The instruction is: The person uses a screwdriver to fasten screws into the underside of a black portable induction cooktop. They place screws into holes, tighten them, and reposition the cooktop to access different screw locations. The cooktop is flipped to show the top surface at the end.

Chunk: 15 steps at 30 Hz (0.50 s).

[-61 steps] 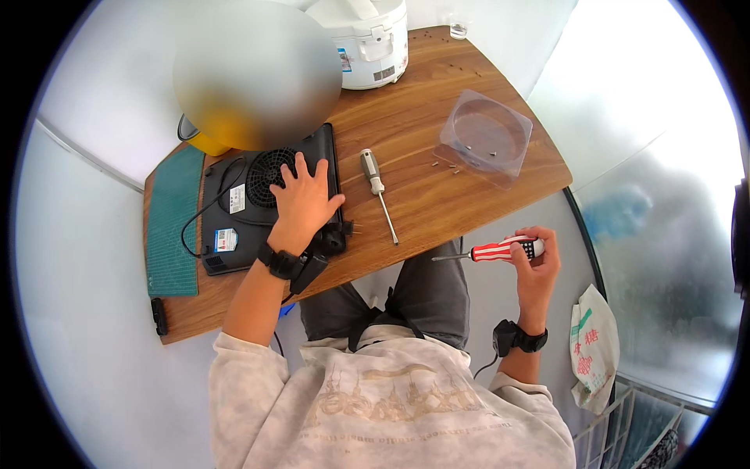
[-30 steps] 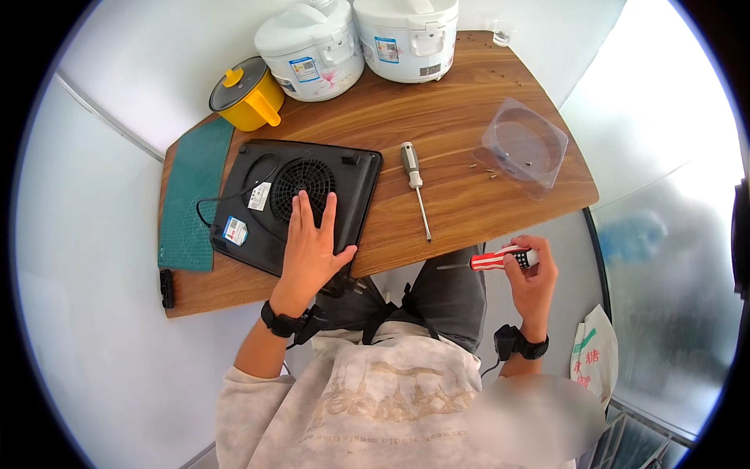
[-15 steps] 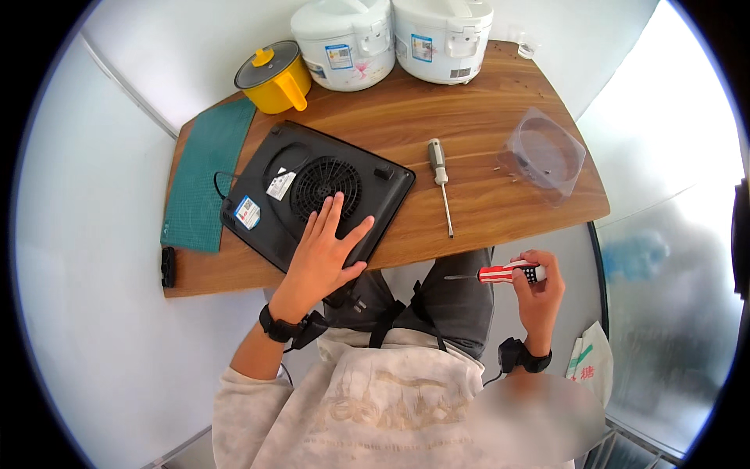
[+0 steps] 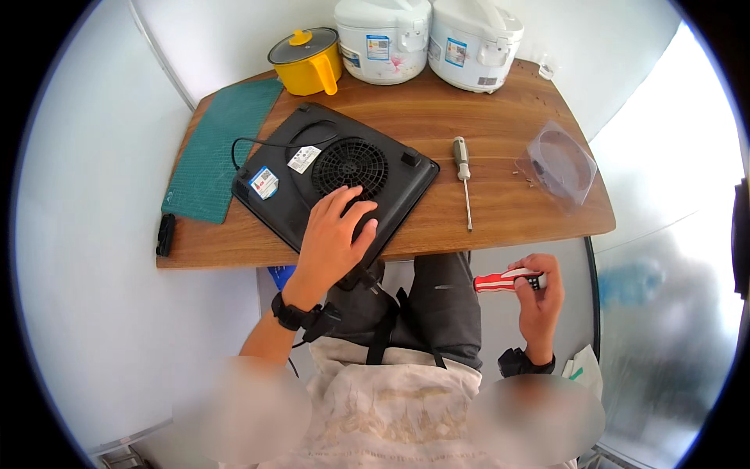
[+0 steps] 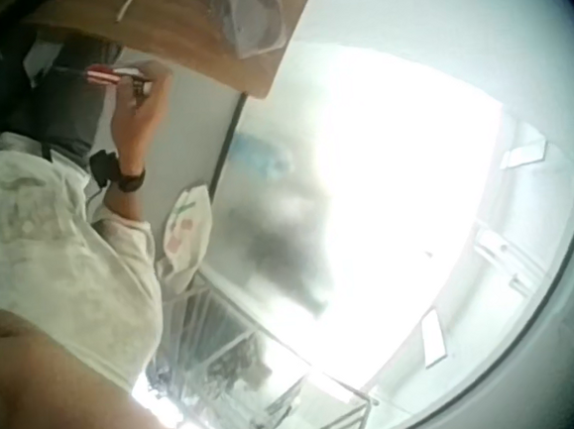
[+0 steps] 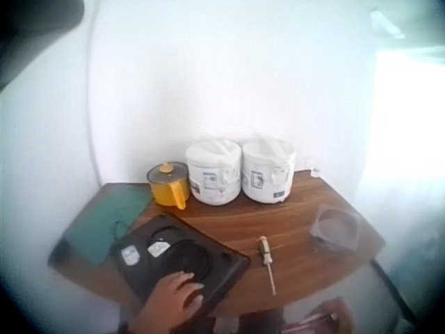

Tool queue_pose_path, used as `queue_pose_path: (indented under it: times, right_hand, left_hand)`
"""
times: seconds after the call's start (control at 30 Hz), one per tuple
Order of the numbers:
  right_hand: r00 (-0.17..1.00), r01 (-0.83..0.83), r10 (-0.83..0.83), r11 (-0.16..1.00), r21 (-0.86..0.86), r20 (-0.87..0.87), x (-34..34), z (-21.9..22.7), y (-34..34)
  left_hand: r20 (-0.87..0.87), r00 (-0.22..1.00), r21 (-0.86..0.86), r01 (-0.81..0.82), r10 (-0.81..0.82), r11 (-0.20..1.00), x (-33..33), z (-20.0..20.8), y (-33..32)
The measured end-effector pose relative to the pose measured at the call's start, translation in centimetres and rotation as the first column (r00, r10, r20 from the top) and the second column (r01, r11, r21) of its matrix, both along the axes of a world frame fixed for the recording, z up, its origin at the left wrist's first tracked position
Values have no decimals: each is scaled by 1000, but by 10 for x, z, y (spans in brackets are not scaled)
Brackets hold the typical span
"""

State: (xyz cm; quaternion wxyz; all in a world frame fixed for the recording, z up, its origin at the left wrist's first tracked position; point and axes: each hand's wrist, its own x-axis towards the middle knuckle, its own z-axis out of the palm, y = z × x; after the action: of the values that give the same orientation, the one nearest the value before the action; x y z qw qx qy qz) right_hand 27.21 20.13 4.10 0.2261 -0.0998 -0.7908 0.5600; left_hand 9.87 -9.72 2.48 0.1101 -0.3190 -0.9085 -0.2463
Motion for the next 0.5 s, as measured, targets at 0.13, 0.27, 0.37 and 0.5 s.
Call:
queue_pose_path:
  times: [0.13,0.27,0.37,0.5]
  right_hand:
    - [998,-67,62,974,-215,-26,-35,10,5]
    - [962,-251,266,952,-177,68,-80,1,-8]
    - [828,-383,424,905,-184,367,-100,1,-34]
    - [798,-545,518,839,0,309,-113,-13,-65]
  left_hand:
    - [9,995,198,-102,102,975,22,2,-19]
    - [274,875,387,-480,399,787,51,-5,-57]
    - [485,776,395,-605,402,691,51,-14,-73]
    - [551,721,319,-647,420,693,19,-29,-92]
